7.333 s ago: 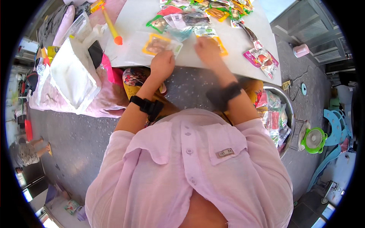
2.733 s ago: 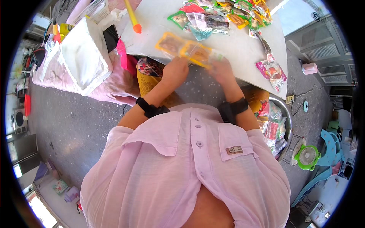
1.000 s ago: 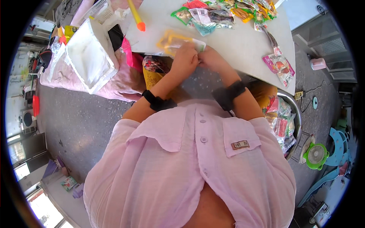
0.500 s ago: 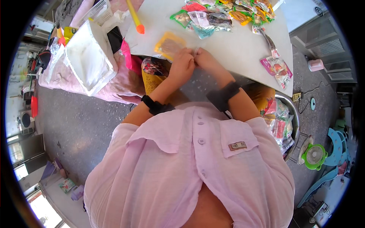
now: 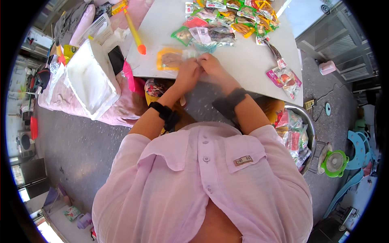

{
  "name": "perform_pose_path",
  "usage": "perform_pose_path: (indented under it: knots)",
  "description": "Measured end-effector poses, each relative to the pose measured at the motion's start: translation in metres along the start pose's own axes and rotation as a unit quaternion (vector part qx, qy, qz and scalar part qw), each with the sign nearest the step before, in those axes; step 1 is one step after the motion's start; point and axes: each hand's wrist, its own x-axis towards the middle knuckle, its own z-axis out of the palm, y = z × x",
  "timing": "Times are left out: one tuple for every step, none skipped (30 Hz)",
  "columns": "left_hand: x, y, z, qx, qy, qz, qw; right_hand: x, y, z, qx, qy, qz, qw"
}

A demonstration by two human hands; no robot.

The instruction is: Packing small colored product pouches into a larger clear plastic bag.

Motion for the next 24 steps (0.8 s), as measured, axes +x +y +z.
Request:
perform_pose_path:
  knots:
    - [0.004, -0.005, 0.003, -0.011, -0.034, -0.009, 0.999, 0.003, -0.002, -0.006, -0.059, 0.027, -0.026, 0.998]
    - [0.003, -0.009, 0.006, -0.014, -0.032, -0.005, 0.999, 0.004, -0.003, -0.011, -0.062, 0.030, -0.028, 0.997]
    - [-0.001, -0.014, 0.010, -0.004, 0.010, 0.006, 1.000, 0.002, -0.006, -0.018, -0.056, 0.030, -0.014, 0.998]
    - [-0.002, -0.014, 0.009, 0.006, 0.053, 0.016, 0.998, 0.002, -0.008, -0.026, -0.050, 0.029, -0.001, 0.998]
    - [-0.007, -0.014, 0.008, 0.002, 0.055, 0.020, 0.998, 0.004, -0.008, -0.038, -0.053, 0.033, -0.002, 0.998]
    - [-0.014, -0.007, 0.003, 0.005, 0.050, 0.006, 0.999, 0.007, -0.007, -0.055, -0.089, 0.076, -0.025, 0.993]
    - [-0.021, -0.003, -0.001, 0.009, 0.045, -0.010, 0.999, 0.010, -0.006, -0.072, -0.126, 0.117, -0.047, 0.984]
    - [-0.025, -0.001, -0.002, 0.006, 0.046, -0.009, 0.999, 0.015, -0.006, -0.088, -0.150, 0.155, -0.070, 0.974]
    - [-0.029, -0.001, -0.003, 0.023, 0.055, -0.008, 0.998, 0.021, -0.006, -0.106, -0.174, 0.192, -0.094, 0.961]
    - [-0.031, 0.001, -0.002, 0.040, 0.064, -0.008, 0.997, 0.030, -0.006, -0.123, -0.183, 0.226, -0.059, 0.955]
    - [-0.032, 0.002, -0.001, 0.037, 0.064, -0.008, 0.997, 0.040, -0.007, -0.140, -0.192, 0.257, -0.024, 0.947]
    - [-0.032, 0.003, -0.001, 0.035, 0.061, -0.033, 0.997, 0.049, -0.004, -0.159, -0.193, 0.258, -0.024, 0.946]
    - [-0.032, 0.004, 0.000, 0.034, 0.059, -0.057, 0.996, 0.058, 0.001, -0.178, -0.495, 0.223, -0.097, 0.834]
    - [-0.032, 0.005, 0.002, 0.033, 0.058, -0.056, 0.996, 0.069, 0.007, -0.190, -0.742, 0.164, -0.157, 0.630]
    - [-0.031, 0.005, 0.005, 0.042, 0.062, -0.057, 0.996, 0.084, 0.014, -0.198, -0.744, 0.167, -0.154, 0.629]
    - [-0.031, 0.006, 0.006, 0.054, 0.069, -0.060, 0.994, 0.095, 0.018, -0.199, -0.516, 0.245, -0.080, 0.817]
    - [-0.030, 0.005, 0.006, 0.053, 0.070, -0.059, 0.994, 0.102, 0.021, -0.205, -0.382, 0.266, -0.036, 0.884]
    - [-0.032, 0.004, 0.005, 0.057, 0.070, -0.060, 0.994, 0.106, 0.018, -0.199, -0.239, 0.295, -0.001, 0.925]
    - [-0.034, 0.003, 0.004, 0.061, 0.068, -0.059, 0.994, 0.106, 0.015, -0.197, -0.277, 0.268, -0.053, 0.921]
    - [-0.035, 0.002, 0.005, 0.063, 0.071, -0.061, 0.994, 0.106, 0.014, -0.195, -0.296, 0.254, -0.080, 0.918]
    - [-0.036, 0.001, 0.005, 0.057, 0.068, -0.061, 0.994, 0.106, 0.013, -0.193, -0.313, 0.240, -0.107, 0.913]
    - [-0.036, -0.001, 0.004, 0.052, 0.064, -0.061, 0.995, 0.105, 0.012, -0.192, -0.458, 0.256, -0.200, 0.827]
    - [-0.036, -0.001, 0.004, 0.055, 0.066, -0.061, 0.994, 0.106, 0.011, -0.191, -0.586, 0.265, -0.286, 0.711]
    - [-0.037, 0.000, 0.005, 0.058, 0.063, -0.062, 0.994, 0.104, 0.010, -0.189, -0.585, 0.264, -0.287, 0.711]
